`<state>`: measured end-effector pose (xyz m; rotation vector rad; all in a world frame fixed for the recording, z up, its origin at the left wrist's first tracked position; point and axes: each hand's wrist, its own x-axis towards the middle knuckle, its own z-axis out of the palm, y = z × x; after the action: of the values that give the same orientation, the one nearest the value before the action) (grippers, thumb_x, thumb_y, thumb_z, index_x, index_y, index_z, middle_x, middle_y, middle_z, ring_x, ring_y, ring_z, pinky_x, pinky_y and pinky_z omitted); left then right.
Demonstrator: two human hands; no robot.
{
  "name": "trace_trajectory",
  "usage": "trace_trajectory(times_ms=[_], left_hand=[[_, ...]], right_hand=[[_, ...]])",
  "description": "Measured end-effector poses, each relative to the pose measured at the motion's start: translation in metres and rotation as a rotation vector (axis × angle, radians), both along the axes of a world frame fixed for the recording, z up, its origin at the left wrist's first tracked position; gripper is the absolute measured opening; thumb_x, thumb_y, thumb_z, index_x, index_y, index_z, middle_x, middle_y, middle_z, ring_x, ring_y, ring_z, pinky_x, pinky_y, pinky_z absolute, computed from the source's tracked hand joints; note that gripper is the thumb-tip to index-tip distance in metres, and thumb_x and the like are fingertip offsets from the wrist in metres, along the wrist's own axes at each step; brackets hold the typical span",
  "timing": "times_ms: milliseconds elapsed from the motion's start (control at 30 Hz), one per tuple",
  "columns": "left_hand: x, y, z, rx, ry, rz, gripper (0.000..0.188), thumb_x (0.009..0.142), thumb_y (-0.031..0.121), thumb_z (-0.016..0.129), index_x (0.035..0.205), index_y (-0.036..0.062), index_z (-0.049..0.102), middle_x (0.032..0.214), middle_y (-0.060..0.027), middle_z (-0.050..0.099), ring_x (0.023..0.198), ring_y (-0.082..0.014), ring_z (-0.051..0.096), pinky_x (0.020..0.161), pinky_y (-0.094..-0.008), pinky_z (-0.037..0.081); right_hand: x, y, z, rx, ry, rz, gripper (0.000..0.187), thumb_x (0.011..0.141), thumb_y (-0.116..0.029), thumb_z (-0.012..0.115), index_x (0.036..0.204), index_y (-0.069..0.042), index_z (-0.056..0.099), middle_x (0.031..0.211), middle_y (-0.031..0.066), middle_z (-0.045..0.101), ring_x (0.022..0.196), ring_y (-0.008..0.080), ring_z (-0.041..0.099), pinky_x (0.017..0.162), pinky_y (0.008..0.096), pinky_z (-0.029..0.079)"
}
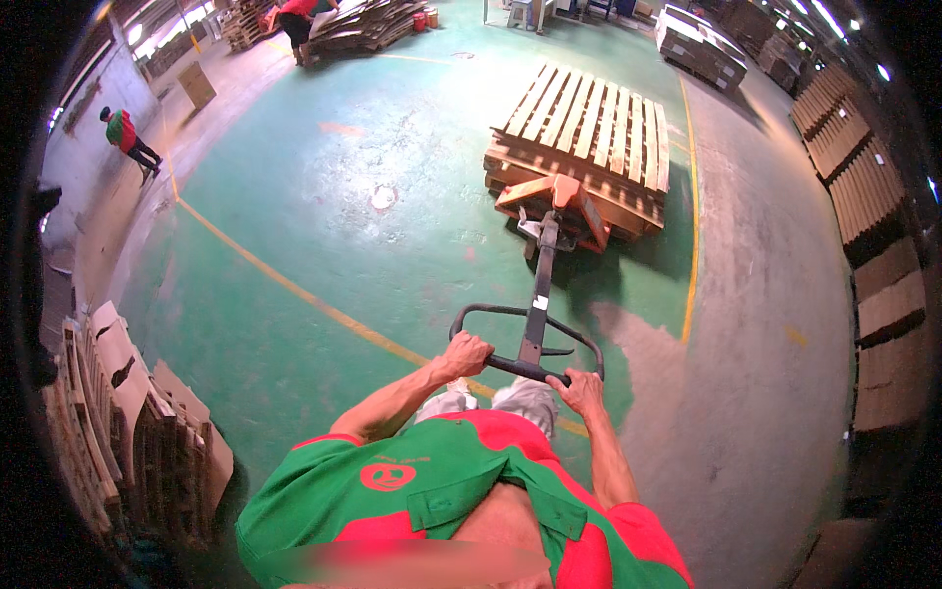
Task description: The person uses a manual pallet jack to lift and transport a stack of wooden pallets, then moves the jack to lift and transport a stack of flat cardboard boxes. The pallets are moved to a different location and the boxes are repositioned within the warehouse.
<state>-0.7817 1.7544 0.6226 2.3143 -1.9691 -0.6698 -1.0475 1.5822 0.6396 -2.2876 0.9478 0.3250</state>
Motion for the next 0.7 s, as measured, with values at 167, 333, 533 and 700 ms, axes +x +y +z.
trace_trajectory(times_ms=[167,333,533,700], left_hand=[[-0.008,0.043,0.037,0.049,0.022,0.028,0.005,0.075,0.015,0.066,0.077,0.0134,0.07,0.07,-0.014,0.07,0.071,-0.0351,0.071,0.067,-0.0484,0.051],[-0.042,0.076,0.046,0.113,-0.023,0.087,0.004,0.073,0.012,0.066,0.075,0.0106,0.068,0.069,-0.0162,0.068,0.07,-0.0368,0.07,0.067,-0.0484,0.051],[-0.104,0.145,0.084,0.1,-0.016,0.132,0.005,0.072,0.01,0.065,0.077,0.0117,0.066,0.066,-0.0138,0.066,0.068,-0.0353,0.068,0.066,-0.0475,0.047],[-0.163,0.171,0.089,0.083,-0.015,0.159,0.005,0.073,0.012,0.066,0.078,0.0127,0.065,0.065,-0.0118,0.066,0.068,-0.034,0.068,0.068,-0.0487,0.046]], right_hand=[[-0.02,0.034,0.016,0.018,-0.101,0.054,0.063,0.085,-0.069,0.064,0.089,-0.007,0.073,0.078,0.0214,0.071,0.08,0.0413,0.069,0.076,0.0509,0.052],[-0.051,0.07,0.01,0.067,-0.205,0.102,0.058,0.084,-0.065,0.068,0.086,-0.006,0.07,0.073,0.019,0.069,0.074,0.0402,0.07,0.071,0.0502,0.053],[-0.102,0.121,0.042,0.062,-0.239,0.147,0.056,0.084,-0.061,0.07,0.081,-0.006,0.067,0.071,0.0186,0.068,0.074,0.0397,0.069,0.07,0.0501,0.052],[-0.152,0.135,0.061,0.097,-0.145,0.174,0.055,0.083,-0.061,0.071,0.083,-0.006,0.068,0.074,0.0186,0.069,0.077,0.0398,0.069,0.073,0.0503,0.051]])
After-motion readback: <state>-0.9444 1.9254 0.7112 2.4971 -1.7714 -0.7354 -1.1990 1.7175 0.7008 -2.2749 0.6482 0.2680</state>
